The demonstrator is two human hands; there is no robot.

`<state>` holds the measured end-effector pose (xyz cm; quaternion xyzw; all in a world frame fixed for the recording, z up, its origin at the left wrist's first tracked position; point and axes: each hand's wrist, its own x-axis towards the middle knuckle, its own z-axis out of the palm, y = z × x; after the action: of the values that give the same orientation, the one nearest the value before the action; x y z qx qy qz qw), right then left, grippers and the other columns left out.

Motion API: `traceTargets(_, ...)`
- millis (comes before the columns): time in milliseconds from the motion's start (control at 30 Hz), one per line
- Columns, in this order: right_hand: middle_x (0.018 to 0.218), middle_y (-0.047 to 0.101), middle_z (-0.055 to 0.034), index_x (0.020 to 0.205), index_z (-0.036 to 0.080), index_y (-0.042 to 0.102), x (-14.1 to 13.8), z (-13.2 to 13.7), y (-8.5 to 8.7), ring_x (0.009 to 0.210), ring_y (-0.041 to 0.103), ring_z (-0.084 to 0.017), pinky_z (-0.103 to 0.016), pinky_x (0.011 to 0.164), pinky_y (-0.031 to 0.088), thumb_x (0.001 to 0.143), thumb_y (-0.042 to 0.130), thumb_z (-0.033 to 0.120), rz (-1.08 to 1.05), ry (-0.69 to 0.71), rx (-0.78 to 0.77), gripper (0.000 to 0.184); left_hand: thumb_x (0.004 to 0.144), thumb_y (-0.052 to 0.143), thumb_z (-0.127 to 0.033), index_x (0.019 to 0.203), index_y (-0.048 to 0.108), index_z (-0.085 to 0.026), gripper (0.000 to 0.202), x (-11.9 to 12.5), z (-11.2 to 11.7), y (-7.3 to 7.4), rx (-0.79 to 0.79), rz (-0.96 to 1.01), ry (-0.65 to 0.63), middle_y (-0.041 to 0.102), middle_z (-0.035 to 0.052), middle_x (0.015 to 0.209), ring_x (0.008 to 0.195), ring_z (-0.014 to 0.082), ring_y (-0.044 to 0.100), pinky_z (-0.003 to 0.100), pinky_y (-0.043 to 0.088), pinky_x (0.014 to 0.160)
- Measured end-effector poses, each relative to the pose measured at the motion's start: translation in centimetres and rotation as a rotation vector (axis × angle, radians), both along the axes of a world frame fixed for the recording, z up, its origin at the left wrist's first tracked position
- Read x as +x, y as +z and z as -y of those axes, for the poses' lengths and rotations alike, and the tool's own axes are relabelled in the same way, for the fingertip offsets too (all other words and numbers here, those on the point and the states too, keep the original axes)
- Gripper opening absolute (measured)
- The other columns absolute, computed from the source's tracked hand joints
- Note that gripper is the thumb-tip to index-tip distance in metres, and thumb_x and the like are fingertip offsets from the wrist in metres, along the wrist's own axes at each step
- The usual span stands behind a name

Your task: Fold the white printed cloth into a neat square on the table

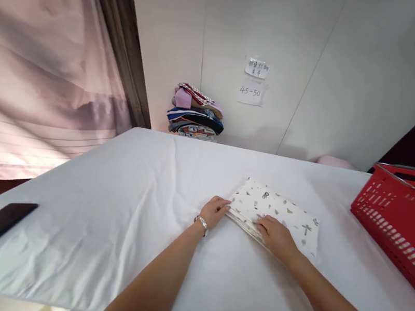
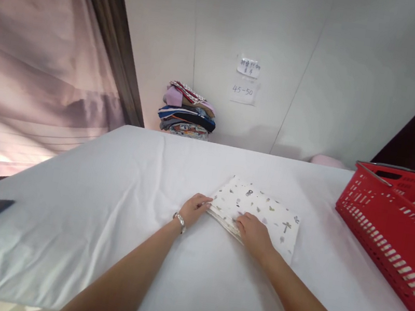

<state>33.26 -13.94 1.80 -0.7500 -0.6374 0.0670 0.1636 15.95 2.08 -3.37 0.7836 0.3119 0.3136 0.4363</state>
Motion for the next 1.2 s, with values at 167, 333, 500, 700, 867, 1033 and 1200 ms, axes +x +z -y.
traceTargets(167, 0.079, 0.055, -0.0024, 0.079, 0.02, 0.052, -0.4, 0.5, 0.7, 0.073, 0.05, -0.014, -0.026, 0.065, 0.037, 0.092, 0.026, 0.025, 0.004, 0.066, 0.088, 0.03, 0.078, 0.054, -0.03, 0.099, 0.065, -0.023, 0.025, 0.2, 0.0, -0.2, -0.006, 0.04, -0.016, 0.051, 0.0012, 0.104, 0.06, 0.0053, 0.047, 0.023, 0.045, 0.067)
traceTargets(333, 0.08, 0.055, -0.0032, 0.077, 0.02, 0.052, -0.6, 1.0, 0.6, 0.075, 0.05, -0.016, -0.027, 0.062, 0.037, 0.092, 0.025, 0.026, 0.056, 0.104, -0.016, 0.032, 0.077, 0.052, -0.023, 0.083, 0.067, -0.02, 0.016, 0.6, -0.1, -0.3, 0.024, 0.041, -0.017, 0.051, 0.0014, 0.105, 0.055, 0.0038, 0.043, 0.023, 0.044, 0.062)
traceTargets(500, 0.081, 0.055, -0.0038, 0.077, 0.02, 0.052, -0.6, 0.9, -0.1, 0.076, 0.05, -0.017, -0.028, 0.063, 0.037, 0.092, 0.024, 0.026, 0.072, 0.118, 0.013, 0.033, 0.079, 0.047, -0.018, 0.082, 0.063, -0.02, 0.016, 0.4, 0.0, 0.2, 0.155, 0.016, -0.01, 0.054, 0.0003, 0.094, 0.064, 0.0075, 0.049, 0.023, 0.043, 0.067)
traceTargets(700, 0.083, 0.056, -0.003, 0.079, 0.021, 0.054, -0.8, 0.9, -0.2, 0.078, 0.052, -0.016, -0.028, 0.064, 0.039, 0.093, 0.027, 0.029, 0.044, 0.098, 0.046, 0.032, 0.08, 0.047, -0.022, 0.099, 0.06, -0.023, 0.023, -0.2, -0.1, 0.6, 0.164, -0.123, -0.073, 0.054, 0.0005, 0.108, 0.06, 0.0066, 0.051, 0.024, 0.045, 0.067)
traceTargets(867, 0.088, 0.057, -0.0037, 0.088, 0.022, 0.057, -0.9, 0.9, -0.6, 0.081, 0.052, -0.017, -0.027, 0.063, 0.039, 0.09, 0.036, 0.031, 0.087, 0.089, 0.066, 0.024, 0.083, 0.044, -0.022, 0.085, 0.062, -0.023, 0.019, 0.2, 0.1, 0.9, 0.218, -0.205, -0.013, 0.055, -0.0004, 0.101, 0.071, 0.0098, 0.055, 0.024, 0.043, 0.069)
traceTargets(1033, 0.092, 0.058, -0.0036, 0.091, 0.023, 0.058, -1.1, 0.9, -0.7, 0.083, 0.053, -0.017, -0.028, 0.064, 0.04, 0.09, 0.035, 0.032, 0.109, 0.074, 0.087, 0.024, 0.086, 0.039, -0.023, 0.083, 0.058, -0.021, 0.019, 0.4, 0.4, 1.4, 0.296, -0.169, 0.045, 0.054, 0.001, 0.095, 0.075, 0.0118, 0.054, 0.024, 0.043, 0.069)
traceTargets(1200, 0.087, 0.057, -0.0024, 0.087, 0.023, 0.057, -1.1, 0.9, -0.6, 0.08, 0.053, -0.016, -0.027, 0.062, 0.04, 0.092, 0.028, 0.03, 0.067, 0.053, 0.096, 0.03, 0.084, 0.04, -0.02, 0.08, 0.057, -0.02, 0.017, 0.0, 0.2, 1.5, 0.282, -0.078, -0.006, 0.055, 0.0011, 0.089, 0.078, 0.0123, 0.053, 0.025, 0.042, 0.074)
